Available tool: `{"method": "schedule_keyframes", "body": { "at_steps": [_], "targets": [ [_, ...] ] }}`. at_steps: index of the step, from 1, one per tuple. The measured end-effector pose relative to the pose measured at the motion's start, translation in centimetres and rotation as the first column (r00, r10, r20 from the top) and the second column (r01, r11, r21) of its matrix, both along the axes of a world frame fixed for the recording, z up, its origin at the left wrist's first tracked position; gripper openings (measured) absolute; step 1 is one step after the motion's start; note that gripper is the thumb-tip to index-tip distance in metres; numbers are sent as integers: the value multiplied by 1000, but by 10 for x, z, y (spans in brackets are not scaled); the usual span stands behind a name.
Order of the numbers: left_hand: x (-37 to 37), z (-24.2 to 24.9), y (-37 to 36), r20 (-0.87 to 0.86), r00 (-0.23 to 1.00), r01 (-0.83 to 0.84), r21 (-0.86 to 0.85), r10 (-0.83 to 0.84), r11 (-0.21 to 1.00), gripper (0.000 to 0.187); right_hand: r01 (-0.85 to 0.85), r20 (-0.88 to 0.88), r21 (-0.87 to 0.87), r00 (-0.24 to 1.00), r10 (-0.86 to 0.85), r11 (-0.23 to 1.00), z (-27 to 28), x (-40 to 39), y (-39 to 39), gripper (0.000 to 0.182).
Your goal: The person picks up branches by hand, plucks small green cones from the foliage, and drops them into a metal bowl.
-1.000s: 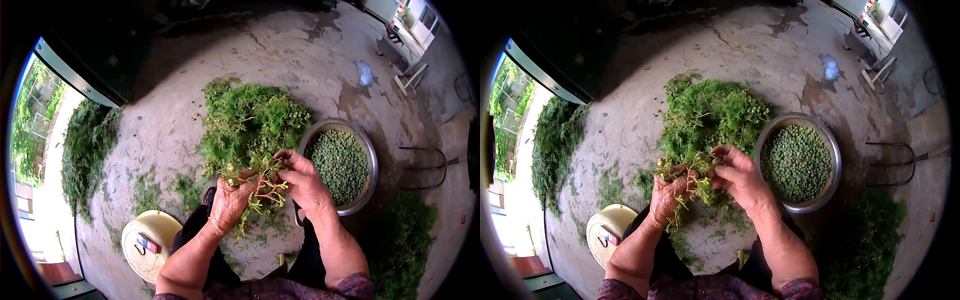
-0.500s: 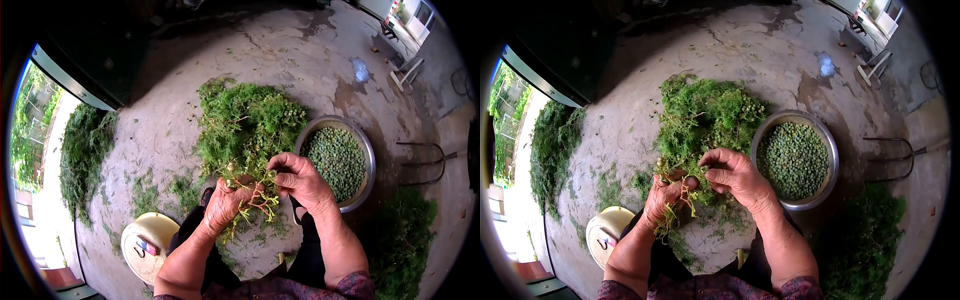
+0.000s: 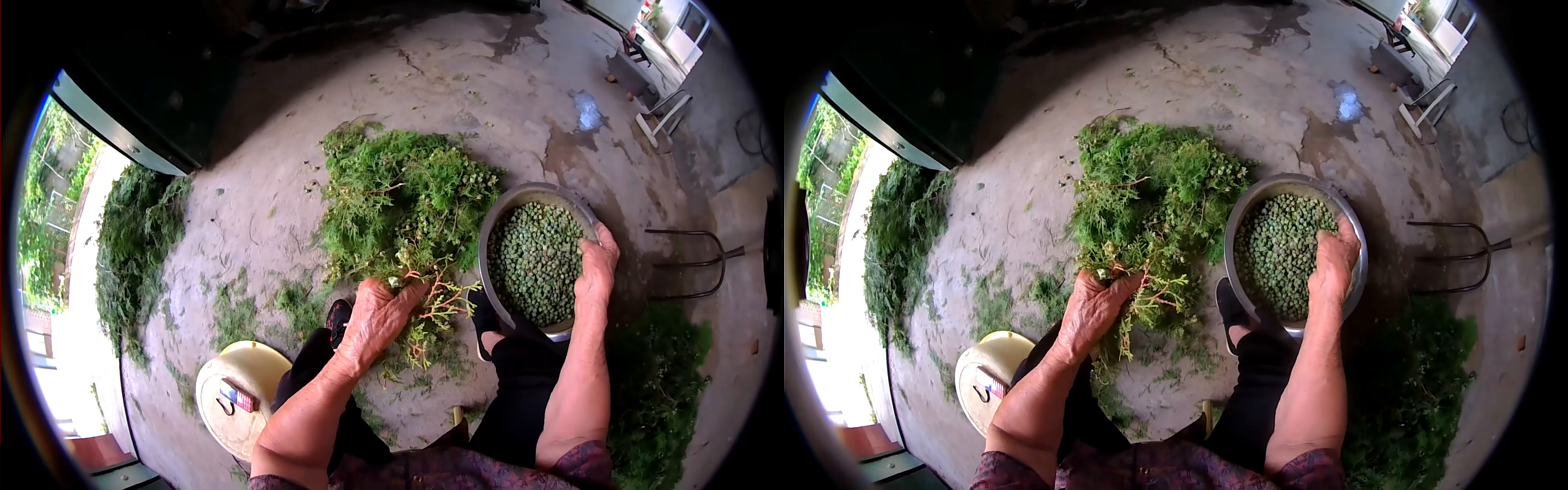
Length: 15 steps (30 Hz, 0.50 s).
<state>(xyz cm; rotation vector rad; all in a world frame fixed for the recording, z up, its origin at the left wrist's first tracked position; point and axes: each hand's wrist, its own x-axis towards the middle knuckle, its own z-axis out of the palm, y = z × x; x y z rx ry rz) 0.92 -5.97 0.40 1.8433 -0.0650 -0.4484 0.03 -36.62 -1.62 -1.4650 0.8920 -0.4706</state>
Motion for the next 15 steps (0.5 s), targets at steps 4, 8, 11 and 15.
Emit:
{"method": "schedule_keyframes", "body": {
  "at_steps": [4, 8, 11, 15],
  "targets": [
    [3, -24, 2, 194, 977, 26, 303, -88, 953, 20, 63, 75, -342, 996, -40, 938, 2, 1, 3, 34],
    [2, -25, -3, 322, 936, -19, 443, -139, 896, 29, -484, 277, -130, 820, 501, 865, 37, -4, 75, 17],
    [-1, -16, -8, 344, 920, -14, 510, -189, 860, 39, -663, 171, -320, 662, 729, 677, 39, -6, 115, 28],
    [-3, -16, -9, 357, 895, 13, 577, -267, 817, 41, -747, 36, -393, 571, 820, 537, 36, -2, 138, 31]
  ]
}}
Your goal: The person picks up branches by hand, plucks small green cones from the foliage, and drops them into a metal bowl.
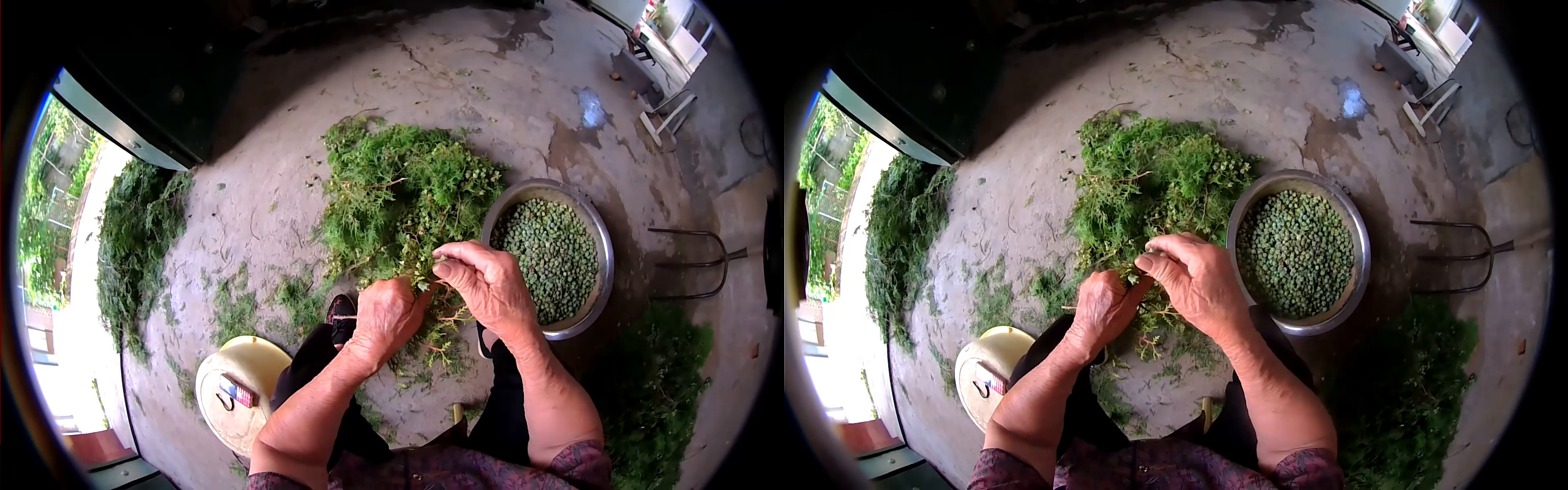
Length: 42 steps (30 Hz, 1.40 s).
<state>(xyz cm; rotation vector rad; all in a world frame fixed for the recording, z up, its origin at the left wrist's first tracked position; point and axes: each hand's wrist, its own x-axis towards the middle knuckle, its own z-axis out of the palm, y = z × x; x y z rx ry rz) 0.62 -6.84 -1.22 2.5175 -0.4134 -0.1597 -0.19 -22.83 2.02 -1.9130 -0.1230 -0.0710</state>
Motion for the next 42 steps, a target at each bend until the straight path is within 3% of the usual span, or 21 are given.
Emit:
{"method": "schedule_keyframes", "body": {
  "at_steps": [1, 4, 6, 8, 12, 13, 14, 16, 18, 23, 26, 29, 30, 31, 34, 35, 36, 38, 39, 41, 42],
  "targets": [
    [0, 0, 1, 1, 1000, 11, -5, -11, 1000, 40, 6, -43, 18, 999, -6, 1000, 1, 0, 3, 21],
    [0, 8, 0, -58, 998, 11, -31, -13, 999, 37, 233, -219, 446, 965, -147, 864, -12, -3, 10, 14],
    [-1, 9, 1, -107, 994, 13, -47, -18, 999, 35, 397, -196, 518, 918, -346, 758, -10, 4, 2, 9],
    [0, 7, 4, -143, 989, 31, -56, -39, 998, 34, 366, -156, 616, 924, -348, 697, -7, 10, -17, 11],
    [4, 7, 4, -211, 977, -22, -44, 12, 999, 33, 114, -183, 671, 983, 15, 733, 7, -2, -12, 15],
    [4, 7, 3, -198, 980, -14, -32, 8, 999, 32, 71, -221, 597, 972, 79, 799, 12, -6, -7, 11],
    [4, 7, 3, -184, 983, -6, -21, 2, 1000, 30, -13, -150, 371, 986, 74, 929, 12, -8, -3, 15],
    [3, 6, 4, -150, 988, 31, -25, -34, 999, 25, -68, 191, -41, 979, 74, 997, 4, -7, 4, 22],
    [1, 3, 3, -119, 991, 58, -29, -61, 998, 20, -81, 190, -157, 976, 110, 984, 3, -7, 10, 27],
    [-2, 4, 1, -34, 994, 107, -6, -107, 994, 10, -53, 174, -348, 977, 120, 936, -13, -6, 14, 18],
    [0, -3, 3, 1, 992, 130, -91, -130, 987, 10, 61, 241, -224, 971, -6, 973, -24, -7, 17, 10],
    [1, 3, 5, -188, 980, 18, -263, -70, 965, 18, 272, -124, 48, 956, -265, 961, -11, 0, -10, 13],
    [3, 4, 6, -258, 965, -38, -307, -44, 951, 21, 401, -209, 231, 910, -357, 887, -11, 3, -23, 12],
    [6, -1, 10, -346, 938, -131, -343, 4, 930, 28, 515, -205, 251, 856, -475, 820, -16, 7, -39, 14],
    [8, 19, 14, -568, 822, -442, -670, -28, 597, 38, 699, -160, 23, 708, -688, 714, -28, 2, -100, 29],
    [10, 28, 15, -661, 750, -543, -647, -38, 536, 41, 745, -94, -14, 663, -743, 667, -49, 0, -132, 35],
    [11, 29, 19, -641, 765, -531, -682, -62, 504, 41, 804, -19, -87, 588, -808, 588, -58, -2, -154, 38],
    [14, 23, 19, -716, 689, -682, -692, -110, 237, 40, 861, 85, -225, 484, -871, 457, -69, -5, -179, 38],
    [17, 18, 17, -734, 667, -716, -679, -131, 163, 39, 869, 114, -263, 458, -881, 418, -71, -6, -184, 38],
    [22, 11, 14, -762, 622, -773, -634, -180, 14, 38, 837, 63, -247, 517, -853, 489, -59, -4, -166, 38],
    [23, 11, 15, -761, 612, -780, -626, -214, -6, 36, 784, -2, -209, 597, -802, 585, -52, -3, -147, 35]
  ]
}}
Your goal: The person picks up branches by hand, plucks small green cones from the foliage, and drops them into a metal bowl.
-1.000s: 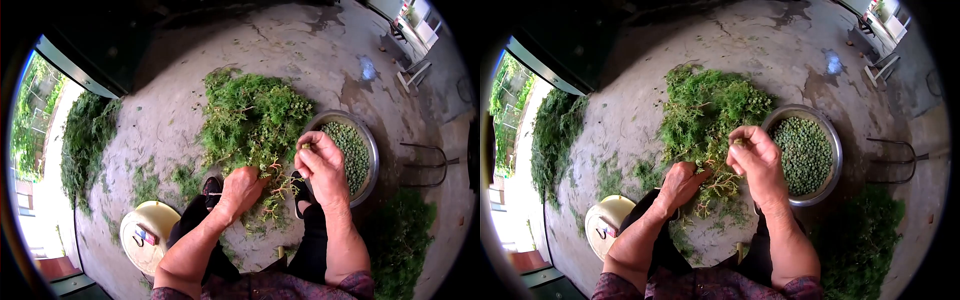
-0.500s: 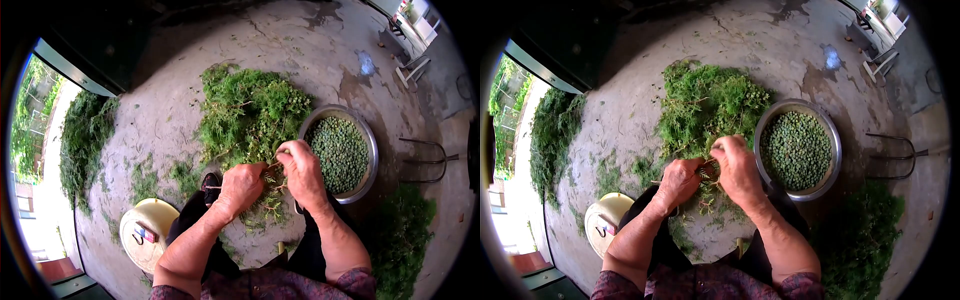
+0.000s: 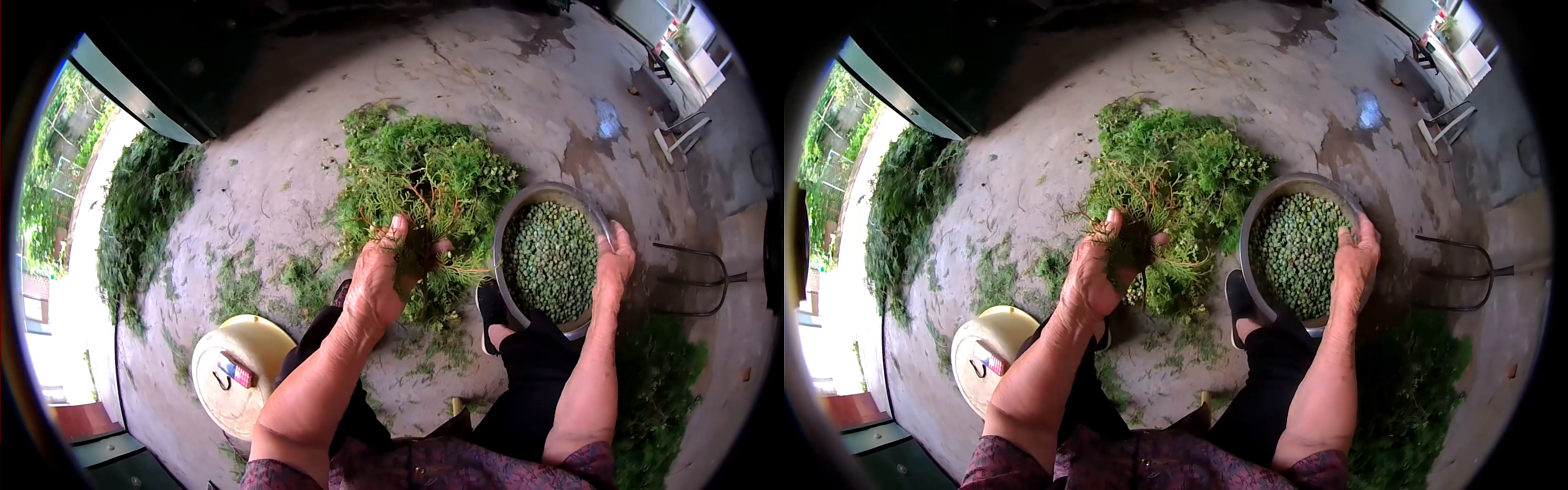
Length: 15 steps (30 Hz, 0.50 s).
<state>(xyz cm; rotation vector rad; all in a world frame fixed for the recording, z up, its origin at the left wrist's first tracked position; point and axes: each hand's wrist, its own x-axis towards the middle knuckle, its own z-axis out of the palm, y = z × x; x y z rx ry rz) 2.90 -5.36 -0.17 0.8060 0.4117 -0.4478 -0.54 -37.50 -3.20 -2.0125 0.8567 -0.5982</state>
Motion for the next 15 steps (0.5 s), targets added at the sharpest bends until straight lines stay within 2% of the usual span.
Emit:
{"method": "schedule_keyframes", "body": {
  "at_steps": [1, 2, 3, 4, 6, 8, 10, 11, 14, 15],
  "targets": [
    [0, -1, 1, -12, 1000, 6, -39, -7, 999, 35, -175, 54, 159, 984, 168, 972, 3, 1, 17, 33],
    [0, -2, 2, -23, 1000, 11, -79, -12, 997, 33, -347, 132, 301, 938, 322, 888, 6, 2, 34, 31],
    [1, -3, 0, -9, 1000, -16, -98, 15, 995, 30, -469, 99, 389, 877, 470, 793, 17, 1, 59, 28],
    [1, -1, -1, 2, 1000, -24, -99, 24, 995, 30, -566, 82, 475, 791, 607, 674, 26, -2, 86, 25],
    [-1, 5, -1, 23, 999, -42, -103, 45, 994, 29, -711, 95, 517, 601, 794, 477, 19, -9, 127, 23],
    [-3, 2, -1, 12, 998, -65, -167, 67, 984, 29, -739, 63, 527, 528, 847, 421, 3, -14, 159, 21],
    [-3, -3, 0, 32, 996, -79, -173, 86, 982, 35, -663, 187, 690, 551, 813, 291, -1, -17, 181, 21],
    [-3, -5, 1, 92, 992, -66, -164, 82, 984, 39, -558, 212, 800, 608, 765, 222, 5, -17, 186, 20],
    [-7, -4, 11, 276, 960, -59, 13, 53, 998, 37, -498, 204, 839, 661, 722, 219, 1, -15, 193, 20],
    [-5, -24, 13, 427, 904, -88, 177, 4, 980, 36, -487, 192, 842, 674, 714, 232, 4, -15, 196, 21]
  ]
}}
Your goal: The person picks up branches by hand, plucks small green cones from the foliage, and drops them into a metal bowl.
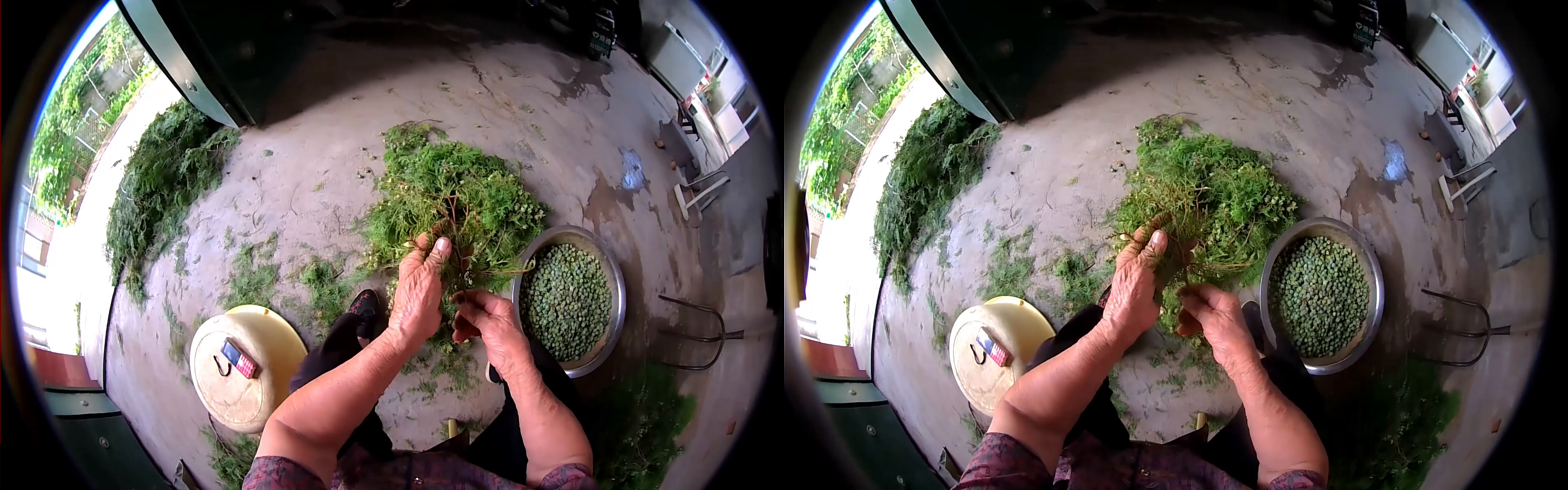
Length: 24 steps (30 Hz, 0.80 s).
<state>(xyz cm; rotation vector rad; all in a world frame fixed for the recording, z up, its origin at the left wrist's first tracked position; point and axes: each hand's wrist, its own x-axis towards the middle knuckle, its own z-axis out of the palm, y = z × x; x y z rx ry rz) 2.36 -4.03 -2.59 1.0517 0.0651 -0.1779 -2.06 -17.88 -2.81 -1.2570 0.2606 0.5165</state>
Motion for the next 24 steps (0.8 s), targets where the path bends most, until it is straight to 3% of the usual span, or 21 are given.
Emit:
{"method": "schedule_keyframes", "body": {
  "at_steps": [1, 3, 4, 5, 7, 8, 9, 11, 13, 15, 18, 19, 21, 24],
  "targets": [
    [3, 4, 3, 148, 989, -51, 174, 25, 984, 34, -31, 53, -84, 998, 35, 996, -1, 0, 3, 21],
    [0, 15, 7, -204, 979, -50, -126, 24, 991, 31, -75, 147, -254, 983, 115, 964, -5, -1, 4, 22],
    [1, 11, 7, -51, 990, -118, 177, 128, 977, 27, -159, 275, -502, 903, 331, 850, -6, 1, -4, 21],
    [1, 17, 11, -14, 997, -65, 395, 77, 916, 27, -122, 272, -498, 918, 289, 859, 6, 1, -3, 19],
    [1, 29, 18, 17, 999, 19, 760, -49, 649, 27, -44, 262, -493, 945, 196, 869, 45, 0, -6, 14],
    [-2, 26, 15, 146, 988, -80, 746, -45, 662, 28, 139, 419, -499, 903, 97, 855, 58, -1, -3, 16],
    [-4, 15, 11, 328, 940, -213, 778, -93, 591, 26, 317, 496, -374, 862, -101, 872, 61, -1, -1, 16],
    [-8, 13, 8, 374, 894, -177, 801, -248, 572, 26, 455, 647, -273, 739, -188, 848, 58, 6, -4, 14],
    [-13, 20, 8, 259, 855, -31, 890, -449, 455, 27, 511, 849, -375, 525, 65, 773, 51, 20, -12, 13],
    [-15, 26, 8, 102, 799, 153, 919, -593, 363, 24, 351, 762, -535, 593, 259, 769, 53, 22, -19, 17],
    [-16, 12, 8, 67, 732, 178, 942, -678, 286, 25, 41, 633, -489, 704, 322, 871, 38, 21, -25, 20],
    [-15, 14, 7, 39, 704, 192, 951, -709, 243, 25, 34, 672, -536, 622, 402, 843, 30, 23, -27, 21],
    [-14, 20, 5, 38, 717, 245, 921, -696, 302, 26, 8, 587, -368, 778, 225, 930, 21, 17, -27, 22],
    [-12, 16, 4, 105, 781, 276, 826, -615, 492, 29, 47, 446, -281, 891, 87, 959, 28, 15, -28, 21]
  ]
}}
